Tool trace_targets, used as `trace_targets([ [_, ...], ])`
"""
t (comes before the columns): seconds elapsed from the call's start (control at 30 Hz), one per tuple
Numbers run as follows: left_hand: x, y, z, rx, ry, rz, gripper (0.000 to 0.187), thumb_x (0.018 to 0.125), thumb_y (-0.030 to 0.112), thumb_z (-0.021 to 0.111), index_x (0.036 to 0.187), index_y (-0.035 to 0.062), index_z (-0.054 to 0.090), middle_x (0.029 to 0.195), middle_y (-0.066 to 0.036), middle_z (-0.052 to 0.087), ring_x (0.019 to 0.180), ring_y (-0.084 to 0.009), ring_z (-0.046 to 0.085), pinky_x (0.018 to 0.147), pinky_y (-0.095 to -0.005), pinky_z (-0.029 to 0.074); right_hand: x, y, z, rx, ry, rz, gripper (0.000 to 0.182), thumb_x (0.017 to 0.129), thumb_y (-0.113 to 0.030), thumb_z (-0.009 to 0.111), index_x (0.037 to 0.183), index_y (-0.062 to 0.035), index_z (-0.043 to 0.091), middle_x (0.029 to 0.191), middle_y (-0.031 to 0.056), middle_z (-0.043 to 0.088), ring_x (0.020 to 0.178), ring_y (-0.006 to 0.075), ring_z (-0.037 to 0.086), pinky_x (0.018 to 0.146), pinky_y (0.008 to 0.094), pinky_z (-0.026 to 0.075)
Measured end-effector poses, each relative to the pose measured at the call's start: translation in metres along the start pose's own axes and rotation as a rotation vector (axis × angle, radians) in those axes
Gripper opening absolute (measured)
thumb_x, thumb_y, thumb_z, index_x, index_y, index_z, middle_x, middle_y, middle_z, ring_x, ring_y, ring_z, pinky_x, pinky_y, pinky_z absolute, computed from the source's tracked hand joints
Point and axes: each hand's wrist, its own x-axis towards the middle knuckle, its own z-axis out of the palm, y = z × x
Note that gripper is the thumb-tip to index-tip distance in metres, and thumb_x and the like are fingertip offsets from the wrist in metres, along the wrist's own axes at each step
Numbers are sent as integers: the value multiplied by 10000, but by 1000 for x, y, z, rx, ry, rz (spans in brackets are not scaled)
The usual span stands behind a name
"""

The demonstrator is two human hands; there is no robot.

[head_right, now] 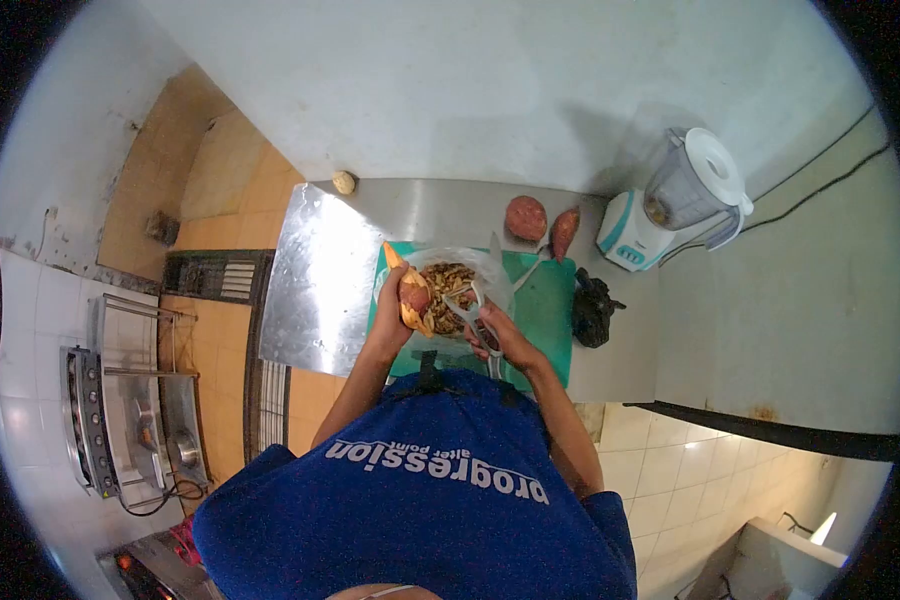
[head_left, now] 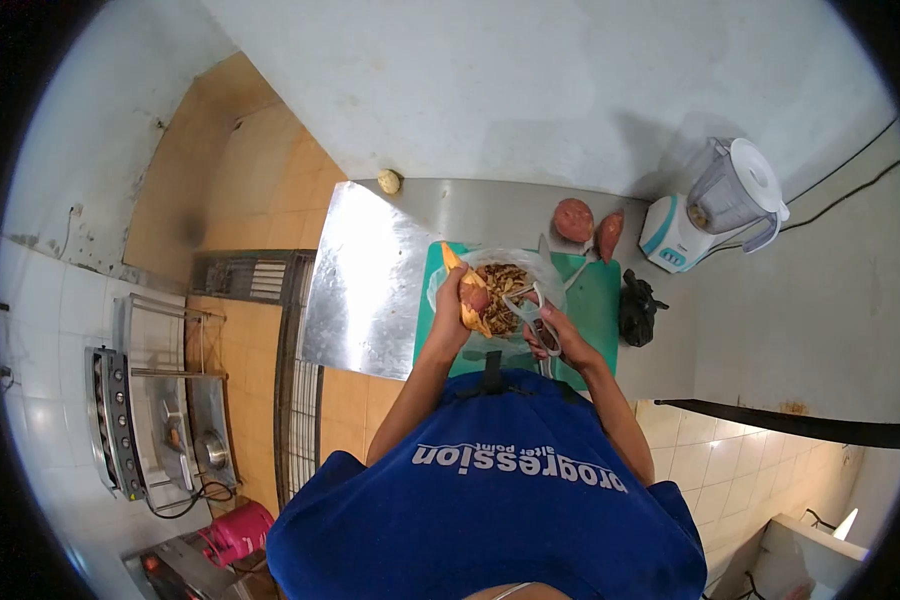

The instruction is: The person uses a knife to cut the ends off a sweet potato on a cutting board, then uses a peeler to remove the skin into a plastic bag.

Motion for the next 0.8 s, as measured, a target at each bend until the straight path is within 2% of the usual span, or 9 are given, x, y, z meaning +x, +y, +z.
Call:
trace_targets([
  [0.07,-5,-2,-3,7,2,-26,319,982,367,574,1048,56,596,855,-67,640,698,-172,639,629,-320,542,8,13,-8,-18,-2,8,548,1039,-375,467,1519,-143,338,840,69,568,630,194,539,607,331,467],
  [0.13,-7,-3,-8,20,20,-50,307,975,364,580,1017,61,617,813,-51,637,671,-165,638,606,-319,532,15,20,-6,-1046,358,-220,586,1002,-381,540,1508,-146,361,923,127,645,713,335,634,702,449,519],
  [0.23,-13,-5,0,5,109,-32,299,971,362,584,988,67,629,800,-45,635,642,-160,626,590,-310,520,9,9,-1,-1294,331,6,647,951,-357,617,1511,-158,364,973,176,680,831,418,669,797,517,522],
  [0.33,-5,-7,-15,47,14,-58,330,962,400,598,1066,88,567,896,-39,634,745,-160,636,630,-309,524,7,22,-4,-1630,462,-305,631,912,-319,671,1463,-145,416,946,176,697,859,378,685,788,494,529],
  [0.43,0,-10,-20,48,33,-43,318,965,393,594,1065,91,569,883,-33,633,729,-162,635,628,-315,527,9,11,-5,-1478,605,-424,435,890,-315,703,1268,-132,589,860,150,711,825,348,696,731,483,530],
  [0.47,1,-11,-20,47,34,-46,318,965,393,594,1065,91,569,883,-33,633,729,-162,635,628,-315,527,9,4,-5,-1478,605,-420,435,890,-315,703,1268,-132,589,860,150,711,825,348,696,731,483,530],
  [0.53,2,-13,-21,20,23,-42,292,966,357,587,1031,74,613,833,-43,644,675,-161,646,584,-314,528,10,-10,-1,-1258,536,-250,238,878,-307,716,1010,-112,679,786,113,704,749,337,688,663,469,525],
  [0.63,-2,-11,-12,22,15,-81,303,970,355,583,1057,65,603,852,-54,653,697,-171,656,604,-326,549,20,-11,1,-1244,573,-358,178,893,-290,704,893,-112,707,706,99,684,700,339,679,637,463,524],
  [0.8,-14,-5,2,43,18,-94,275,982,382,564,1002,108,576,821,-20,629,671,-155,632,611,-307,525,49,-3,-1,-1303,486,-585,171,861,-186,710,1011,-106,695,893,100,717,773,312,693,678,425,543],
])
